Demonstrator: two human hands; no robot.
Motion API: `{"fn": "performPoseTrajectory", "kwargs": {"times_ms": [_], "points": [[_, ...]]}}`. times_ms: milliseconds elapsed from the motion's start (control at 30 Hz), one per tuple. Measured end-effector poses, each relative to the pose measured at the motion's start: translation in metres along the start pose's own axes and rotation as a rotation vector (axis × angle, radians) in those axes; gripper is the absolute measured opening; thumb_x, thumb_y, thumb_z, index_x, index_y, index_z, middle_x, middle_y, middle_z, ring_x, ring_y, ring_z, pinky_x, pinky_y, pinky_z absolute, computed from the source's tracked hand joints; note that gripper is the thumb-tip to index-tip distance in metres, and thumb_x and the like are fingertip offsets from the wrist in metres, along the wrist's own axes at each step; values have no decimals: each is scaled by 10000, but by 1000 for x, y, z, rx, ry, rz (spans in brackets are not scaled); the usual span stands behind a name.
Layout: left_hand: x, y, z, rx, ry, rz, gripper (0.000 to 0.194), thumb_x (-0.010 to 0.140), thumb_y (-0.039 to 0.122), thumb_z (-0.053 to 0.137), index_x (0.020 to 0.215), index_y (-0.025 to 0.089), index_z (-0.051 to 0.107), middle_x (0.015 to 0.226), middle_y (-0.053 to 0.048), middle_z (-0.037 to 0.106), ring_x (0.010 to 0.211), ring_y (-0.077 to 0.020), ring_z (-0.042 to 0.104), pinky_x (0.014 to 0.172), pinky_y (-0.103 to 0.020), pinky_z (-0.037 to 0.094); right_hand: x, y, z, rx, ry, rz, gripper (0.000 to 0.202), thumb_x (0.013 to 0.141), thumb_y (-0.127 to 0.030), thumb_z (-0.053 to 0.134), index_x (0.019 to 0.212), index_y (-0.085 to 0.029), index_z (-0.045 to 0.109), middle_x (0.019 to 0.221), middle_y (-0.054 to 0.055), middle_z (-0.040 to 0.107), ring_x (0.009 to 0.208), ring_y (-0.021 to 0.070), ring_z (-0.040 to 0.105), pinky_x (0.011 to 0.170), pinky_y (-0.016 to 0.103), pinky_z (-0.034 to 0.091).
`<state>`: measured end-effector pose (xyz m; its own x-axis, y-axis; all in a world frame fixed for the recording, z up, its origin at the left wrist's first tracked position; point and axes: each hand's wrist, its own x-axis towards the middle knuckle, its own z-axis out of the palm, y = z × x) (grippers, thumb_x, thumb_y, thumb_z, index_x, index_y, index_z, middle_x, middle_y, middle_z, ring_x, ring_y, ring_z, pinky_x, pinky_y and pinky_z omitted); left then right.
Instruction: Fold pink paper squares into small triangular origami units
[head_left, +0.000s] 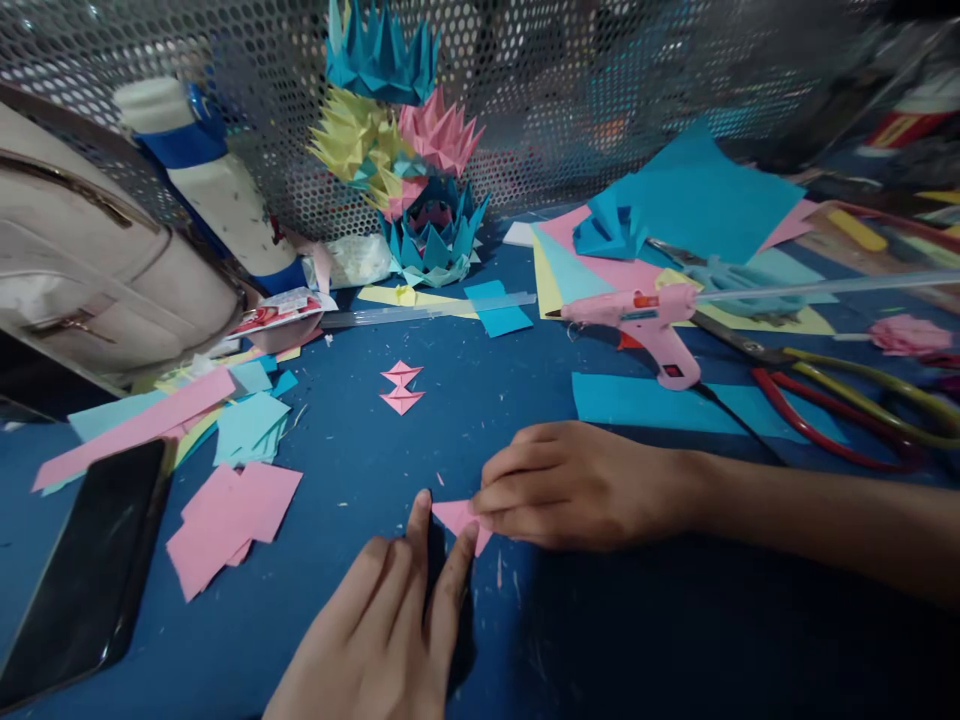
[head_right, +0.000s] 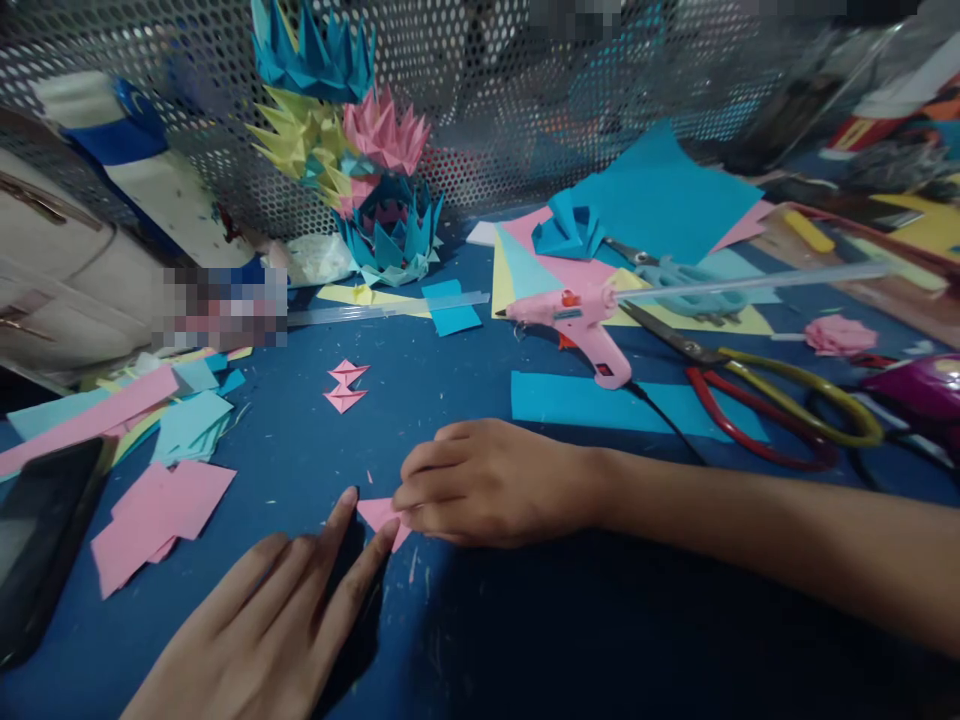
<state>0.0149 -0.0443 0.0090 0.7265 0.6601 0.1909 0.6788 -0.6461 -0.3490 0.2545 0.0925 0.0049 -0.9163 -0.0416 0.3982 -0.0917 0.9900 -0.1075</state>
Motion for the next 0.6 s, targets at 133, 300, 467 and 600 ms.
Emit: {"fn": "performPoseTrajectory", "kwargs": {"times_ms": [133,300,467,600], "points": [[2,1,-2,-16,26,-14,468,940,99,315,1358,34,514,1262,-180,653,1058,-283,600,959,-436,333,1,0,0,-15,1,-4,381,1074,-255,306,1047,-153,672,1144,42,710,1106,143,581,821,302,466],[4,4,1,-115,152,26,390,971,89,302,1182,44,627,1246,-133,670,1033,-249,590,967,-401,342,1,-1,0,-21,-3,-13,390,1074,-250,293,1049,-151,670,1147,41,701,1104,149,572,839,312,469],[4,10,3,-128,181,75,346,983,116,365,1186,52,637,1158,-112,713,998,-236,612,941,-377,371,0,0,2,5,13,-18,392,1074,-269,288,1051,-134,656,1148,55,691,1100,162,567,855,319,477],[2,8,4,-146,173,73,339,989,137,380,1191,75,645,1152,-101,719,1043,-236,608,960,-370,370,-2,1,3,16,1,-2,385,1073,-286,298,1069,-143,655,1162,66,686,1113,160,562,879,320,485]]}}
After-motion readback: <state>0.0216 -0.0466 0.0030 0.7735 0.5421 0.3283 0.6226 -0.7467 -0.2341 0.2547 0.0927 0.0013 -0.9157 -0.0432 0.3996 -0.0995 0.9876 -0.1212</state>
